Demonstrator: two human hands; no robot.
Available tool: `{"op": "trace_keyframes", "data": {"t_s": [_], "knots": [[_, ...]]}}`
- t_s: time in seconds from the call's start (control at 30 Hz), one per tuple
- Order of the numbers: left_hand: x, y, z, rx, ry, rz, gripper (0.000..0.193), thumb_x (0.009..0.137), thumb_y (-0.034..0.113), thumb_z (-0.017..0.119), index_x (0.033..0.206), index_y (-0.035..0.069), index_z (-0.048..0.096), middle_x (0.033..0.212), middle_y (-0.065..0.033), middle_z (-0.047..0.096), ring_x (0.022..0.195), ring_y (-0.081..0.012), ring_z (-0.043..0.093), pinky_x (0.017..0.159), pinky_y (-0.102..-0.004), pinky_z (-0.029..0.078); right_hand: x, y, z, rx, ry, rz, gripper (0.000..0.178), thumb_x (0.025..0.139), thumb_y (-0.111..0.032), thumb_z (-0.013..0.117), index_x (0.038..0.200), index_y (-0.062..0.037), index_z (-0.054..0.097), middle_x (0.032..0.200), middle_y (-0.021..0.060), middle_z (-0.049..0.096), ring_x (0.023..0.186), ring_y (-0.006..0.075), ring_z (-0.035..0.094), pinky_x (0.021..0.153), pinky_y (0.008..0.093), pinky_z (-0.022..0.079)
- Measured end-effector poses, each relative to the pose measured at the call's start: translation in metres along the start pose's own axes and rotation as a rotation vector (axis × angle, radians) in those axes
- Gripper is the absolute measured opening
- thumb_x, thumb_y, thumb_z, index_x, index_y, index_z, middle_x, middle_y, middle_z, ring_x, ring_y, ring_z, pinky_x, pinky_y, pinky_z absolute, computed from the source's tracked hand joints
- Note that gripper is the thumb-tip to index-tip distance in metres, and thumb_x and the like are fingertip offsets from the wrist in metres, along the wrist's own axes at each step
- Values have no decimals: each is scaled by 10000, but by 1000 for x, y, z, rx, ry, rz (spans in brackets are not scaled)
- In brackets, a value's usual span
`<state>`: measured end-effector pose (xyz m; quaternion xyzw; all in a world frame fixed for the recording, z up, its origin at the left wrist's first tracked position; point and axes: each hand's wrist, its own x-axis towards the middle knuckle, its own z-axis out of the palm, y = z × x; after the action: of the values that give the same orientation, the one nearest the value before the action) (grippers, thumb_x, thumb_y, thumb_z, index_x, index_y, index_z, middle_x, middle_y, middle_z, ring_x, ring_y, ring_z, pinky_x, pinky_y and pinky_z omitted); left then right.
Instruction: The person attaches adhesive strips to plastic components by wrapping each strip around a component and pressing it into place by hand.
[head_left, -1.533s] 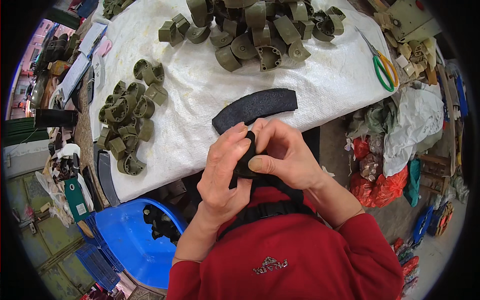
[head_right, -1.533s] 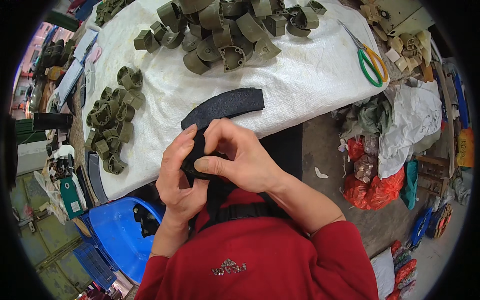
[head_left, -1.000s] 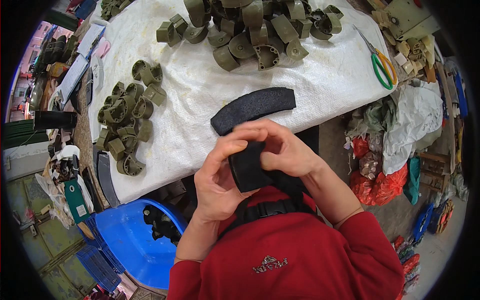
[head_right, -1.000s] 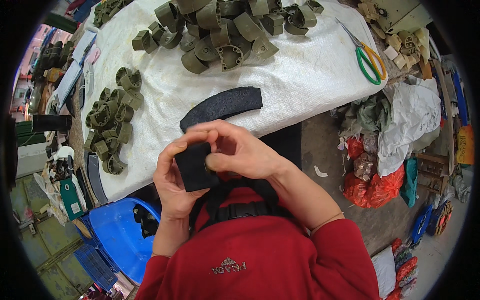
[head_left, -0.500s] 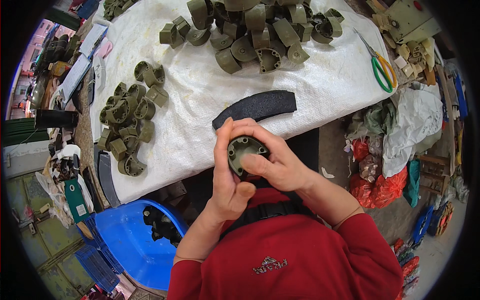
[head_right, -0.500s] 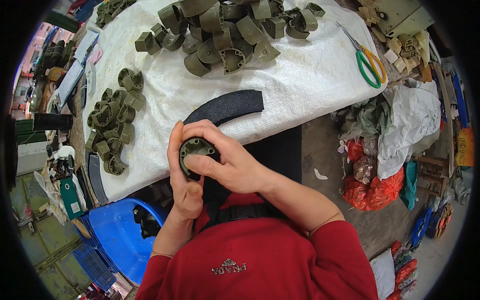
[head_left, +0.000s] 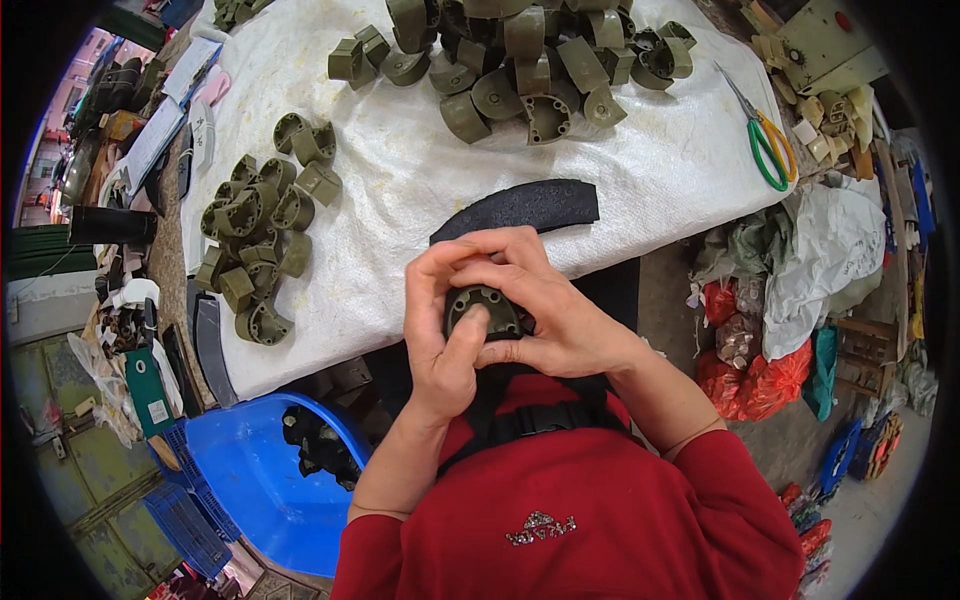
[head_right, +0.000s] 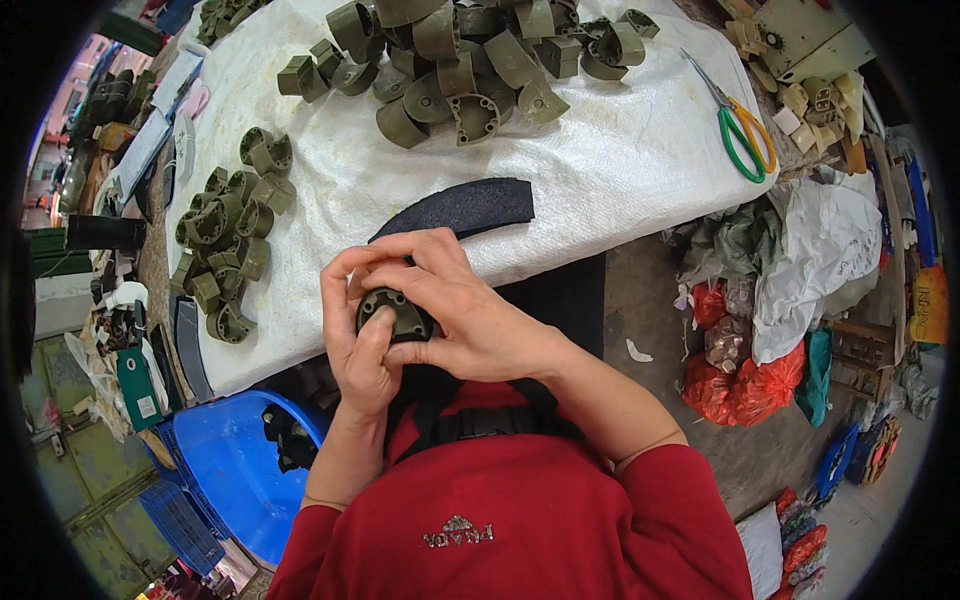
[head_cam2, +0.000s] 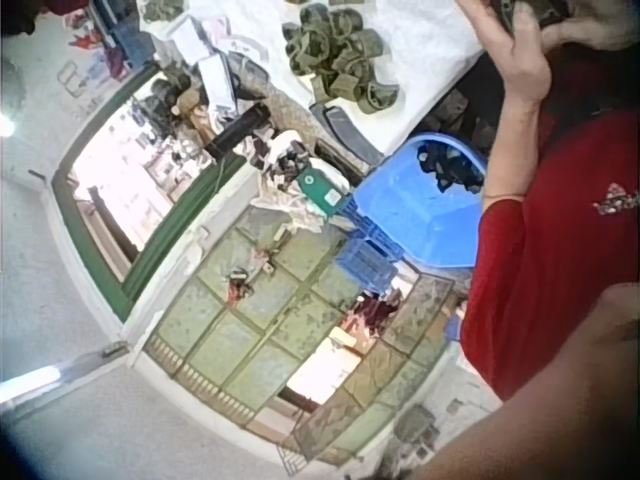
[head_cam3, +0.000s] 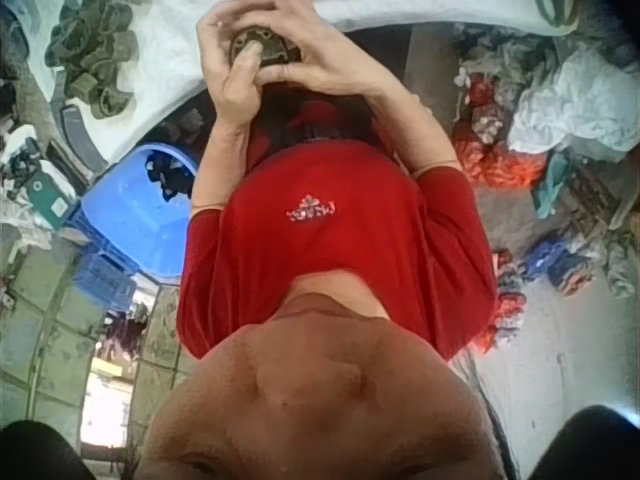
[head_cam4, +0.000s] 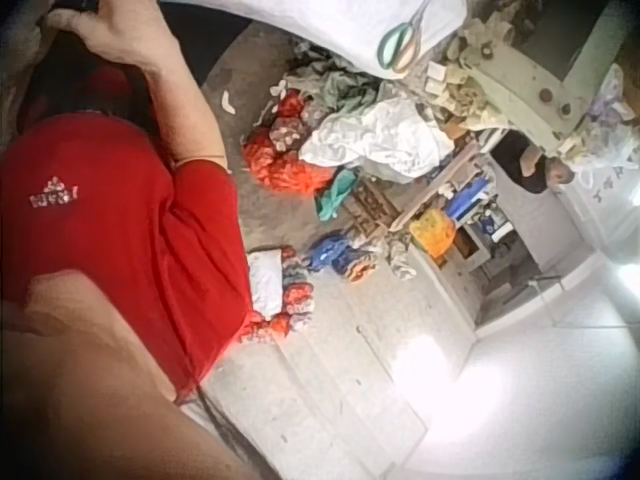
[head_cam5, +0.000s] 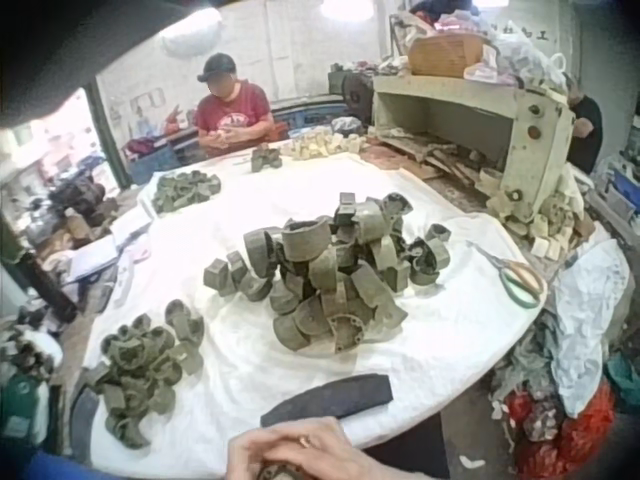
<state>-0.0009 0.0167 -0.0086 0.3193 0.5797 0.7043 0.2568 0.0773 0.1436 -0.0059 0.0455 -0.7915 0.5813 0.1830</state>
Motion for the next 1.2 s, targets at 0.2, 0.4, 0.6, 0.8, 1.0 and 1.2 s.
{"op": "trace_keyframes", "data": {"t_s": [0.2,0.4,0.6,0.8,1.0,1.2], "knots": [[0,-5,-14,-371,-200,-161,752,869,534,469,1347,-20,296,1303,-103,370,1203,-194,397,1013,-325,305,2,-9,-8,-110,81,14,537,652,-187,762,1129,-99,532,1281,130,387,1151,337,340,985,419,284],[-2,-3,-1,-450,-88,-269,467,869,216,462,1270,2,354,1225,-93,422,1111,-150,445,934,-273,379,0,-4,3,-139,96,-14,561,658,-224,757,1151,-94,524,1270,137,392,1140,338,349,980,426,284],[-2,-1,3,-448,-164,-194,569,899,465,448,1280,60,330,1185,-100,438,1032,-197,507,852,-348,461,2,4,-7,86,-2,5,343,806,-264,596,1080,-57,576,1233,135,415,1088,275,417,940,414,338],[-3,0,8,-480,-115,-214,626,926,530,333,1306,34,335,1104,-112,496,882,-163,558,643,-253,486,14,14,1,465,15,-59,145,894,-162,499,924,-63,600,1023,49,538,977,165,487,860,320,397],[2,1,14,-287,47,-173,524,933,392,410,1289,8,383,1142,-110,497,958,-180,551,760,-301,489,2,20,10,151,69,-106,204,911,-162,446,1049,-59,557,1120,88,482,983,205,449,907,340,355],[3,9,10,-612,51,-307,484,865,181,549,1282,11,370,1145,-117,484,1048,-183,508,903,-324,444,-10,12,16,391,127,59,458,918,-301,383,1271,-13,433,1249,150,365,1079,260,417,946,354,333]]}}
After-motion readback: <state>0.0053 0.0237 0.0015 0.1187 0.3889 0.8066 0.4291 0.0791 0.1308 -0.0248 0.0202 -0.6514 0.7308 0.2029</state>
